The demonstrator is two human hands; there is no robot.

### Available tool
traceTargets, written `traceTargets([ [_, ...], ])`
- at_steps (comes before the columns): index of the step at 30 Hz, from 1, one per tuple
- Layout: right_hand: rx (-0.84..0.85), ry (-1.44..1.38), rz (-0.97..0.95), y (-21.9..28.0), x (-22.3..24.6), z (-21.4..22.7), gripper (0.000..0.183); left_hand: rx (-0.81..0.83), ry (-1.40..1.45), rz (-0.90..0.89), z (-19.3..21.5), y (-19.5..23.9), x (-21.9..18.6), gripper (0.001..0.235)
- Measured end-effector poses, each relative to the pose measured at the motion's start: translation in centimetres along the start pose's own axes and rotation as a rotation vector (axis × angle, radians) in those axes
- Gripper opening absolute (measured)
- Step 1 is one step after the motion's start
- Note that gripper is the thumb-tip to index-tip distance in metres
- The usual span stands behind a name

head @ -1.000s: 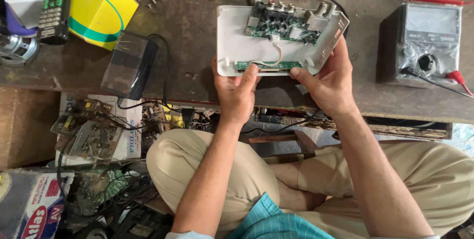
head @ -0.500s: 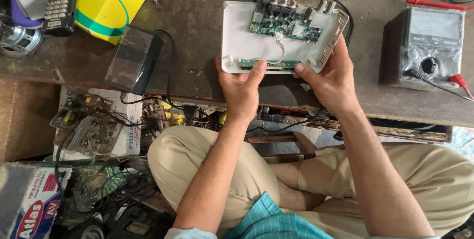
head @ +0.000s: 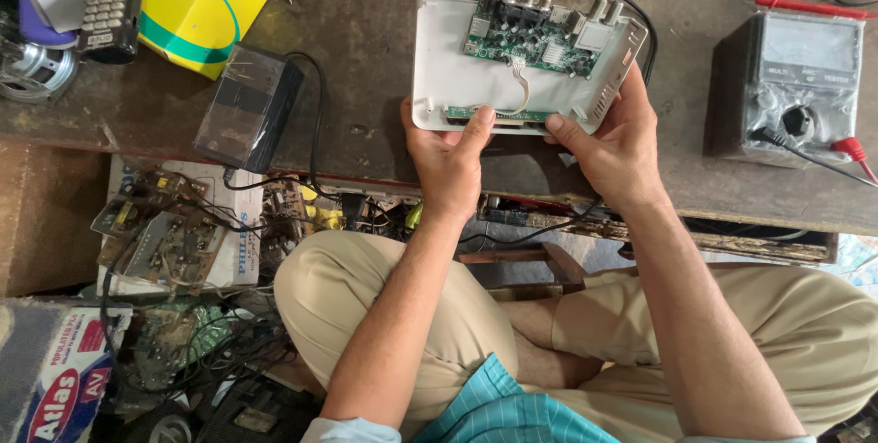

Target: The person tests a circuit board with a multimeter, then disassembles a white digital set-top box to remove a ribbon cable. They reassemble the device by placing the circuit board and a display module back into the casing.

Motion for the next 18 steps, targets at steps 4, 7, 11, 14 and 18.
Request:
traceTargets([
  [4,0.025,-0.048,0.006,-0.1,-0.1,0.1,0.072,0.013,0.029,-0.01,-0.1,0.0,0.0,0.053],
  [7,0.057,-0.133,-0.001,0.1,-0.2,0.5,0.068,0.037,0.039,-0.033,0.0,0.3,-0.1,0.053],
  [11,0.075,-0.315,-0.06,0.1,-0.5,0.7,0.057,0.07,0.211,-0.004,0.0,0.4,-0.4,0.054],
  [14,0.084,-0.357,-0.062,0.0,-0.5,0.9,0.053,0.108,0.349,0.037,0.2,0.3,-0.9,0.052],
  [18,0.034,-0.423,-0.066,0.3,-0.4,1.2,0.065,0.147,0.322,0.03,-0.2,0.4,-1.5,0.062],
])
Point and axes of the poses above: each hand's wrist, its own y-axis away from the middle knuckle, its own z-axis out of the back of the hand, x = y × z, the point moved 1 cm from there along -y, towards the middle knuckle, and after that the axes turned 6 degrees about -z, right-handed, at the moved point
